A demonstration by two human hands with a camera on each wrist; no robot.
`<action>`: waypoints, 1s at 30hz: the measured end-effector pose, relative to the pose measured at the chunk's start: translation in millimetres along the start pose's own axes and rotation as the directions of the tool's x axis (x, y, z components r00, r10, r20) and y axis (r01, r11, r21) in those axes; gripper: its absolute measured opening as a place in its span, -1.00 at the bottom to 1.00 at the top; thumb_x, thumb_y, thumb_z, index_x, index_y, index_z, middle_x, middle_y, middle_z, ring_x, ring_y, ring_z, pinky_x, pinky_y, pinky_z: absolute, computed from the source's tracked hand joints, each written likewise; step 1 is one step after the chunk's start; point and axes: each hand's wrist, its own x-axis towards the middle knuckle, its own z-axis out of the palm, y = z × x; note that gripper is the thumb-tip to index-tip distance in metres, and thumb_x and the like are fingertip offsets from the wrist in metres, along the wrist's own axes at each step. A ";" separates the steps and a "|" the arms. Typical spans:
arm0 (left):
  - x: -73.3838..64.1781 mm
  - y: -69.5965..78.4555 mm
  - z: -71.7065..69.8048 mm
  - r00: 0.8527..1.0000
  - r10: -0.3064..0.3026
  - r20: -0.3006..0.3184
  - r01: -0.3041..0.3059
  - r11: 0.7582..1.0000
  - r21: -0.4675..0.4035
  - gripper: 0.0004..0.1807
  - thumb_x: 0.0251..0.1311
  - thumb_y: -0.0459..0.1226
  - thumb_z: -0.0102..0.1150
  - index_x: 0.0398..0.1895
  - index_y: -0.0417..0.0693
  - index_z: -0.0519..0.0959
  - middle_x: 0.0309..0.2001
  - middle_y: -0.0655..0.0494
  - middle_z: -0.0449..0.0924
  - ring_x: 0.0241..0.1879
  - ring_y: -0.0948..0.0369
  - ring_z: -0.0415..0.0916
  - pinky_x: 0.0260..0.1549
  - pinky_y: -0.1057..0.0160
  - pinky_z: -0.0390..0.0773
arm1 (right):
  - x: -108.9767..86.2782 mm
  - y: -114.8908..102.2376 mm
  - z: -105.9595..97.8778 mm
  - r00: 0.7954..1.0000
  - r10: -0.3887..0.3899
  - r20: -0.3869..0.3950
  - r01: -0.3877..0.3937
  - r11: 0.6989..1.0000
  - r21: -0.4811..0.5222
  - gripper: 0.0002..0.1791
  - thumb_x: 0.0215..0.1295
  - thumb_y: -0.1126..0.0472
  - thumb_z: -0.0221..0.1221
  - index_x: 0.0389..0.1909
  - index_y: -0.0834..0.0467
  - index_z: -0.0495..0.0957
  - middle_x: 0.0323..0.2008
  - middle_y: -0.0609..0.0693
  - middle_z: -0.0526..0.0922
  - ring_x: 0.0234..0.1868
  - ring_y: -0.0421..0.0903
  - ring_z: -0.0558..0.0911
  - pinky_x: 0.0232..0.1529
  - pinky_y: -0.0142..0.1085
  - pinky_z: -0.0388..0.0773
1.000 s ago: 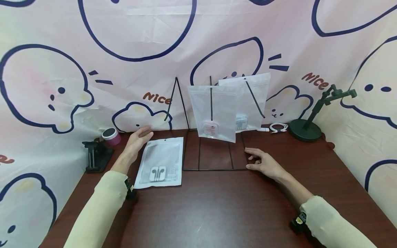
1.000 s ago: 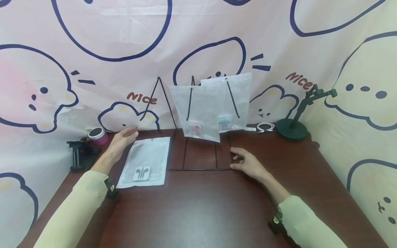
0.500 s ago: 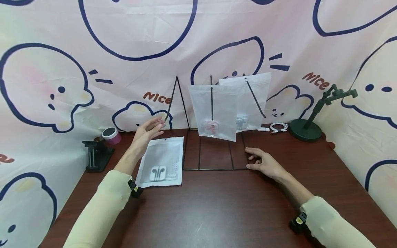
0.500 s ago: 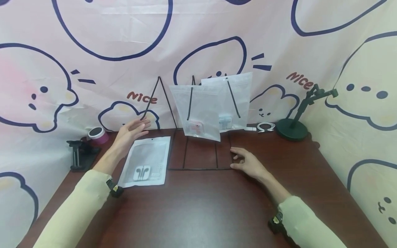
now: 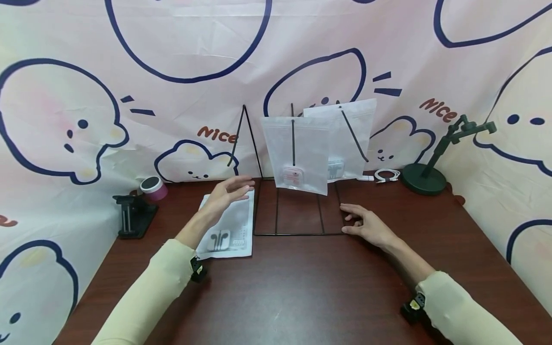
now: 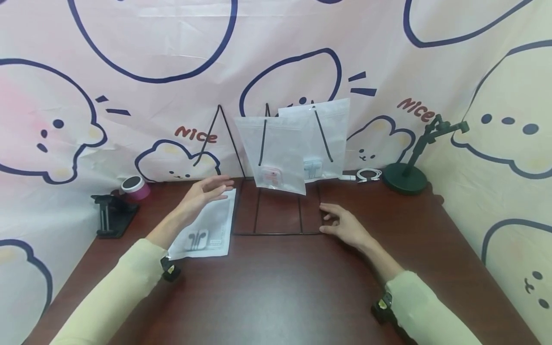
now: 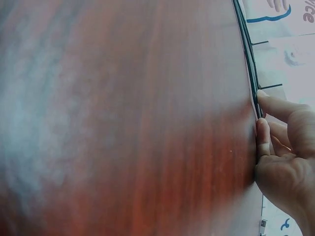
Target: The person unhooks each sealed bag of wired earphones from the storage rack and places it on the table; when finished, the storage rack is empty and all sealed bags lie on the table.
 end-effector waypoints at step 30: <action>60.1 79.4 28.0 0.969 0.192 -0.154 -0.200 0.979 -0.037 -0.34 0.45 -0.11 0.25 0.56 0.04 0.33 0.47 -0.04 0.41 0.45 0.05 0.35 0.49 -0.02 0.22 | 0.7 3.3 -0.8 1.000 -0.005 -0.003 0.005 1.000 0.026 -0.28 0.33 0.30 0.40 0.47 0.30 0.38 0.41 0.23 0.41 0.14 0.10 0.54 -0.14 -0.45 0.52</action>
